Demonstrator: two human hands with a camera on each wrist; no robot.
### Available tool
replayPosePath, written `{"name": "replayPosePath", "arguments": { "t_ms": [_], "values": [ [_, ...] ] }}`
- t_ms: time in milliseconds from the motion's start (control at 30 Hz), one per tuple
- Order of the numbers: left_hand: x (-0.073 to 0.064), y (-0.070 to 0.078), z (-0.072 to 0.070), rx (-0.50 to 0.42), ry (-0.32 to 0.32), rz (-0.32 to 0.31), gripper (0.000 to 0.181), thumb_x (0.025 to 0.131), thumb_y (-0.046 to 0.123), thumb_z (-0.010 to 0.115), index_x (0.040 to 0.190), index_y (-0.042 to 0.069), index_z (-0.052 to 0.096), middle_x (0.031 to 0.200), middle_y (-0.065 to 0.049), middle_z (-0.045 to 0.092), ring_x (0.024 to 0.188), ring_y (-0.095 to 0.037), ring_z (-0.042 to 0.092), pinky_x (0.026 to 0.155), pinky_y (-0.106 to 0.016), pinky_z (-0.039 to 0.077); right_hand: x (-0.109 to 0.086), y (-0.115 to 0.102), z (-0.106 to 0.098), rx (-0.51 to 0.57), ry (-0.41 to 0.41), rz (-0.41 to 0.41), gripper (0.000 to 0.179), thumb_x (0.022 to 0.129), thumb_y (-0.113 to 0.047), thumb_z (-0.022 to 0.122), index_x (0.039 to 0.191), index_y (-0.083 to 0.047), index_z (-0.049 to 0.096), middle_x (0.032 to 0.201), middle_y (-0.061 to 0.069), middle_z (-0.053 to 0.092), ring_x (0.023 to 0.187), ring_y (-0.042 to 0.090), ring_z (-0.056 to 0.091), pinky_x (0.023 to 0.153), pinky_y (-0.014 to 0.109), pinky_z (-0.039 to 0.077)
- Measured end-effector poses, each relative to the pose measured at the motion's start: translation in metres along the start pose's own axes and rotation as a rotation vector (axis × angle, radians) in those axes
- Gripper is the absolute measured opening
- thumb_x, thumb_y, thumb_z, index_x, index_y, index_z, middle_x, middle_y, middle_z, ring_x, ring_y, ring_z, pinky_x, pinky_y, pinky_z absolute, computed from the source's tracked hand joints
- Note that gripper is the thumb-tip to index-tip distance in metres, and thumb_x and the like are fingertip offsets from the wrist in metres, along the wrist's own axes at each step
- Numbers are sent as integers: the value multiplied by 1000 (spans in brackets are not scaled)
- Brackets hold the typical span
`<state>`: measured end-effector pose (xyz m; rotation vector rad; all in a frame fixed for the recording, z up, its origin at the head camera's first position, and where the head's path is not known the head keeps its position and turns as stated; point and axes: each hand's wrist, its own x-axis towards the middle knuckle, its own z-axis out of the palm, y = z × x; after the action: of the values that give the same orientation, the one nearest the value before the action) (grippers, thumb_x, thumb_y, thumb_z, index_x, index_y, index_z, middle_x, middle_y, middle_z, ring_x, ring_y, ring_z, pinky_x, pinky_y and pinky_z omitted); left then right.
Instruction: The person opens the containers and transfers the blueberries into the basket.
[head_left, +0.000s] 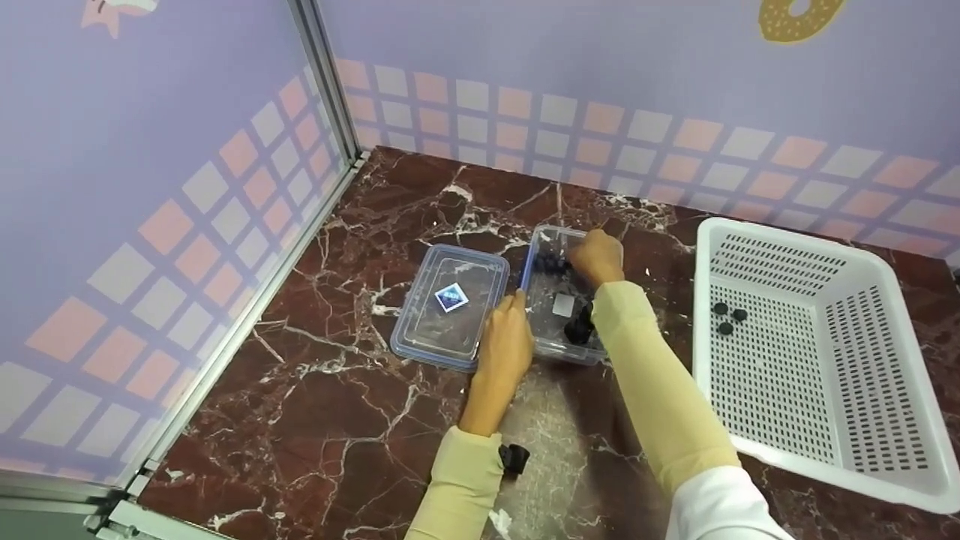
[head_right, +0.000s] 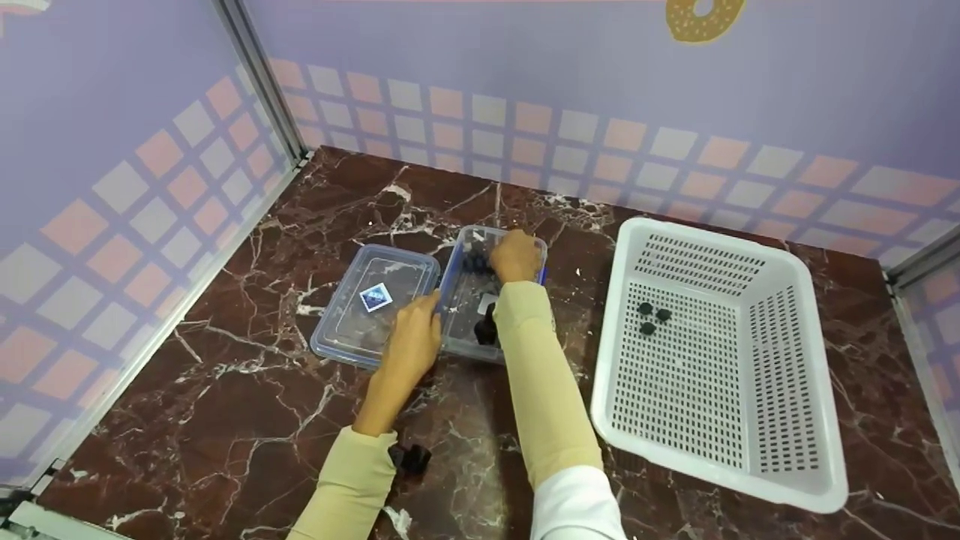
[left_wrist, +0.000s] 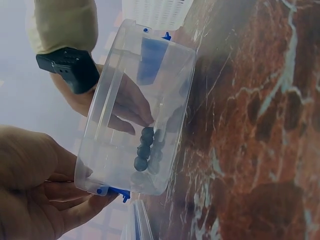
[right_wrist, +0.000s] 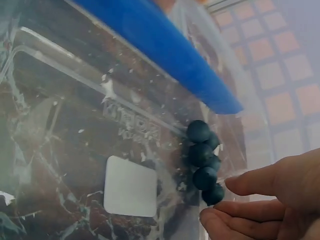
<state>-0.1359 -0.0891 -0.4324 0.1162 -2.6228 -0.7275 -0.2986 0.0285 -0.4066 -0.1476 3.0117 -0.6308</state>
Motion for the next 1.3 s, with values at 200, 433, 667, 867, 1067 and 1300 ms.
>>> {"name": "replayPosePath", "arguments": {
  "t_ms": [200,433,667,867,1067,1300],
  "values": [
    [-1,5,0,8,11,13,33,84,-3,58,117,-2,62,101,-12,67,85,-33,68,77,-40,56,0,2,0,-61,45,19,28,81,-16,54,85,7,69,97,30,68,92,46,66,83,53,51],
    [1,12,-2,9,7,22,32,86,-2,57,118,-2,62,101,-12,68,85,-31,68,77,-39,56,-1,4,-3,36,49,102,26,81,-15,55,89,6,67,103,31,67,98,45,64,84,54,51],
    [-1,13,0,25,16,37,30,87,-1,55,116,-2,62,97,-12,67,84,-31,68,76,-39,55,-7,6,-3,78,69,89,16,81,-11,52,66,-6,52,95,28,69,86,39,65,79,53,52],
    [-2,12,0,13,-27,6,36,85,-3,58,121,-2,60,104,-13,67,89,-31,67,80,-38,56,-11,4,-10,70,66,50,17,80,-16,56,72,-1,60,94,29,68,89,44,65,82,54,51],
    [-1,9,0,21,-31,0,37,85,-3,58,121,-2,60,105,-14,67,89,-32,67,81,-38,56,-9,0,-21,120,-32,100,36,82,-22,62,100,9,65,110,31,64,104,48,61,87,55,50],
    [0,0,1,27,-4,5,33,85,-3,56,118,-3,61,100,-15,67,84,-33,67,77,-39,56,-8,-4,-28,85,-93,99,29,84,-30,66,75,-3,60,107,27,66,103,44,62,91,52,50]
  ]
}}
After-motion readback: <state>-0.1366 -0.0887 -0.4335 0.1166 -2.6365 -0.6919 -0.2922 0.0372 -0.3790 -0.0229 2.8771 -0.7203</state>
